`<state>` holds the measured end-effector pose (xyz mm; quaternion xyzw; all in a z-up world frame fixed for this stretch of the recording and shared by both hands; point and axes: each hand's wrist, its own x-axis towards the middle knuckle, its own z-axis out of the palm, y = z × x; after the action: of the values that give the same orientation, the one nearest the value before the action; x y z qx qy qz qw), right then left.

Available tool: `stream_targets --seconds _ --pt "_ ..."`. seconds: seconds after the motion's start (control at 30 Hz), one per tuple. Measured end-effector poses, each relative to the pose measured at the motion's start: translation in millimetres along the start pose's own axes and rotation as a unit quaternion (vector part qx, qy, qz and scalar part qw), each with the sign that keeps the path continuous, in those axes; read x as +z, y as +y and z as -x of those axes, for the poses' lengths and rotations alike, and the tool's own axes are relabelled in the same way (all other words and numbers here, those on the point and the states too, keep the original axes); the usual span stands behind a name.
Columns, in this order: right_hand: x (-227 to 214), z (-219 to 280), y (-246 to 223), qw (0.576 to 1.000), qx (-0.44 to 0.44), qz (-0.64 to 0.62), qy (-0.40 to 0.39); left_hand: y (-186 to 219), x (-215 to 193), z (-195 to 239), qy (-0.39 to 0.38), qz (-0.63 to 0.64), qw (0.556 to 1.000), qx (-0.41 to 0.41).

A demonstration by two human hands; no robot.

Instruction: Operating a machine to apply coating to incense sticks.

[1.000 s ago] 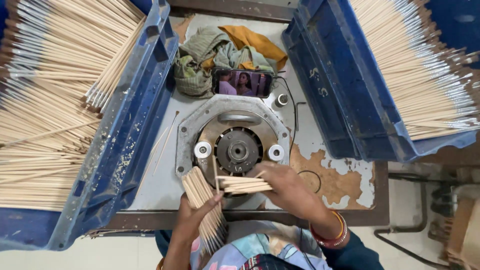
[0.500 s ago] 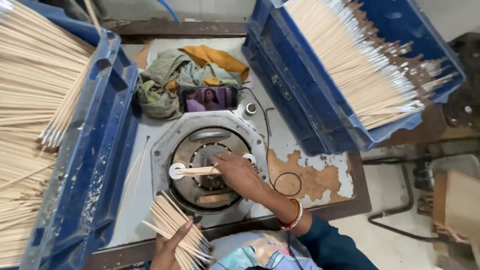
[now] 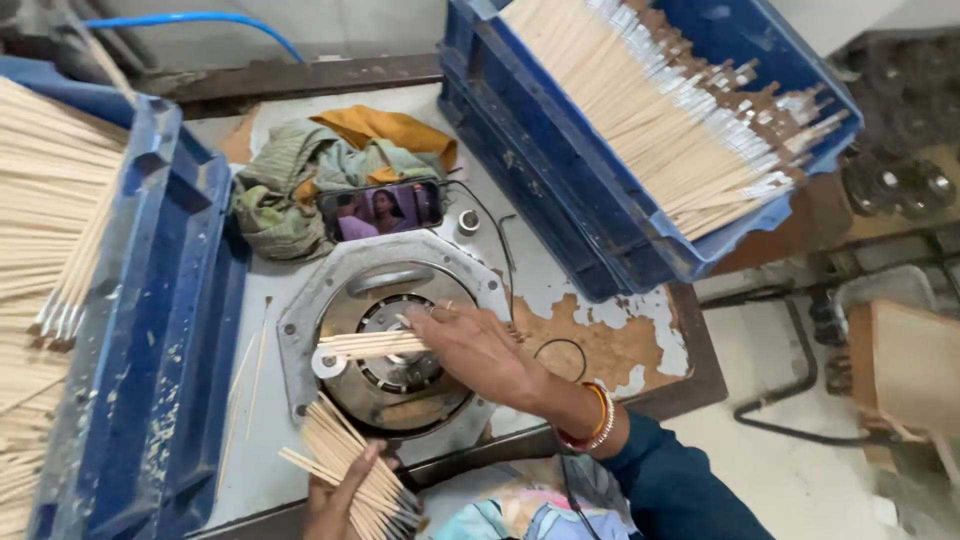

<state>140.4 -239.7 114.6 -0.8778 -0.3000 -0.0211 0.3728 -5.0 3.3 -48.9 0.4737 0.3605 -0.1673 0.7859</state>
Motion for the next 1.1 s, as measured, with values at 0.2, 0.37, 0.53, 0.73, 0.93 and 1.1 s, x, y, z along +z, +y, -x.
stream_targets --seconds 0.2,0.37,0.53,0.73,0.93,1.1 --pt "52.9 18.4 34.1 0.989 0.063 0.083 -0.101 20.7 1.0 20.4 0.049 0.069 0.991 -0.104" --pt "12.7 11.8 12.0 0.994 0.071 0.084 0.029 3.4 -7.9 11.0 0.077 0.108 0.986 -0.105" --pt "18.7 10.7 10.0 0.968 0.245 0.040 0.033 4.2 5.6 12.1 -0.061 0.124 0.990 0.034" --pt "60.2 12.3 37.4 0.979 0.085 0.172 -0.065 13.9 11.7 14.7 -0.063 0.107 0.991 0.050" --pt "62.0 4.9 40.5 0.990 0.035 0.127 -0.044 4.1 -0.2 23.8 -0.062 0.127 0.990 0.025" --pt "36.4 5.9 -10.0 0.996 0.092 -0.016 -0.006 -4.0 -9.2 27.0 -0.096 0.083 0.991 0.040"
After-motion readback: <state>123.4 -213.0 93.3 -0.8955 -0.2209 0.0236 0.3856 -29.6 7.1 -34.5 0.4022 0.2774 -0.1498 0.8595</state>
